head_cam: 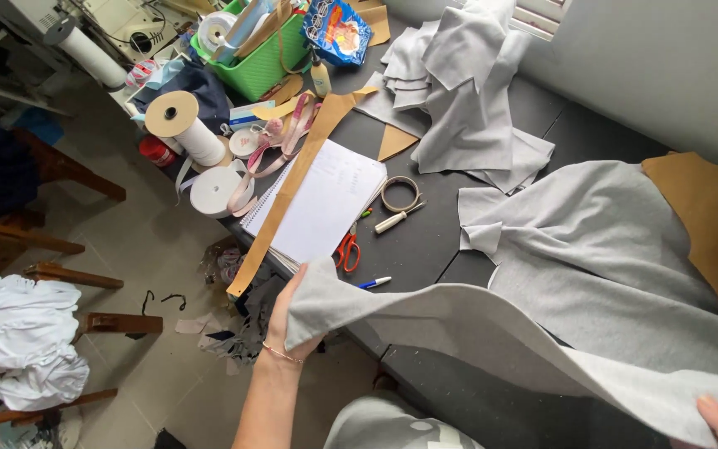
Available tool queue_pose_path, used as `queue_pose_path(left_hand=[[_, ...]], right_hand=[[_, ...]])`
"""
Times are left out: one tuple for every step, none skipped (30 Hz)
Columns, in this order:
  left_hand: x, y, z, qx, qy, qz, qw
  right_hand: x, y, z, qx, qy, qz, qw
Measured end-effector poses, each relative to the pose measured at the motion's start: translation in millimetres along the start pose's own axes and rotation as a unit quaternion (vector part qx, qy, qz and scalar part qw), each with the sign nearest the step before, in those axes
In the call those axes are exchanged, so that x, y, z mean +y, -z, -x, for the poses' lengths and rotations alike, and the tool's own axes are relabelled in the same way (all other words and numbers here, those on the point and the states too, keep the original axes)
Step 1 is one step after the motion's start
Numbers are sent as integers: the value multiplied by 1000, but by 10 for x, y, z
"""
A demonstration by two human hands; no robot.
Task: The person uses an electric rotary cutter to cut a piece of gray fabric on a black table. They then place a brown paper pattern on the fabric, trace its outline with a blue pen, and cut the fabric along the traced lines.
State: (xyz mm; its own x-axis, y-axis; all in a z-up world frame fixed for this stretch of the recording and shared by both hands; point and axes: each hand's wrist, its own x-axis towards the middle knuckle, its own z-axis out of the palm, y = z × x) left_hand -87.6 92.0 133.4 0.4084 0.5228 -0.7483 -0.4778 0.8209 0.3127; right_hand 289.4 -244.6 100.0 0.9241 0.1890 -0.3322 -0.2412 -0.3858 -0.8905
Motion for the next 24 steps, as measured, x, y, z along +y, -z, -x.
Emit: queue_pose_path(left_hand=[[24, -28, -5, -15, 6, 0, 1000], [39, -45, -1, -18, 8, -2, 1000], [80, -84, -8, -41, 15, -1, 999], [122, -123, -14, -64, 21, -1, 998], [186, -172, -18, -65, 22, -3, 998], [249, -220, -25, -83, 29, -2, 996], [306, -276, -46, -104, 37, 0, 994], [368, -258, -32, -106, 37, -2, 994], [433, -259, -36, -128, 46, -1, 991], [502, -260, -44, -150, 56, 0, 987], [534, -251, -37, -151, 56, 1, 987], [568, -239, -35, -169, 63, 4, 984], [600, -225, -36, -187, 72, 8, 980], [571, -224, -44, -187, 73, 8, 980], [531, -217, -50, -203, 84, 12, 976], [488, -212, -56, -219, 94, 15, 971], [447, -260, -80, -217, 98, 15, 971], [405, -310, -101, -232, 109, 19, 966], [377, -375, -134, -249, 118, 20, 961], [326, -442, -163, -250, 120, 18, 961], [261, -497, -180, -266, 130, 21, 955], [194, -552, -194, -282, 139, 25, 949], [15, -655, -188, -283, 141, 23, 948], [-165, -760, -179, -194, 110, -97, 970]], right_hand=[[-245, -259, 415, -8, -6, -22, 1000], [-480, -397, 586, -4, -5, -23, 1000], [-726, -558, 744, -8, 36, -34, 999], [-975, -717, 903, -12, 77, -44, 996], [-1028, -771, 879, -11, 77, -46, 996], [-1079, -826, 853, -24, 84, -97, 991], [-1135, -879, 815, -37, 93, -147, 984], [-1138, -910, 808, -35, 94, -149, 984], [-1153, -939, 797, -44, 94, -158, 982], [-1168, -971, 784, -53, 94, -168, 980], [-1168, -1019, 782, -53, 95, -168, 980], [-1166, -1073, 778, -73, 91, -178, 977], [-1163, -1124, 778, -92, 87, -188, 974], [-1157, -1186, 784, -91, 87, -187, 974], [-1139, -1232, 799, -108, 81, -196, 971], [-1120, -1278, 811, -126, 74, -205, 968], [-1107, -1333, 842, -123, 72, -203, 969], [-1095, -1385, 874, -140, 65, -212, 965], [-1089, -1453, 895, -157, 59, -224, 960], [-1093, -1524, 931, -154, 59, -225, 960], [-1094, -1584, 972, -172, 53, -235, 955], [-1095, -1641, 1013, -189, 47, -245, 950], [-1139, -1812, 1164, -187, 48, -246, 950], [-1186, -1983, 1312, -276, -4, -228, 934]])
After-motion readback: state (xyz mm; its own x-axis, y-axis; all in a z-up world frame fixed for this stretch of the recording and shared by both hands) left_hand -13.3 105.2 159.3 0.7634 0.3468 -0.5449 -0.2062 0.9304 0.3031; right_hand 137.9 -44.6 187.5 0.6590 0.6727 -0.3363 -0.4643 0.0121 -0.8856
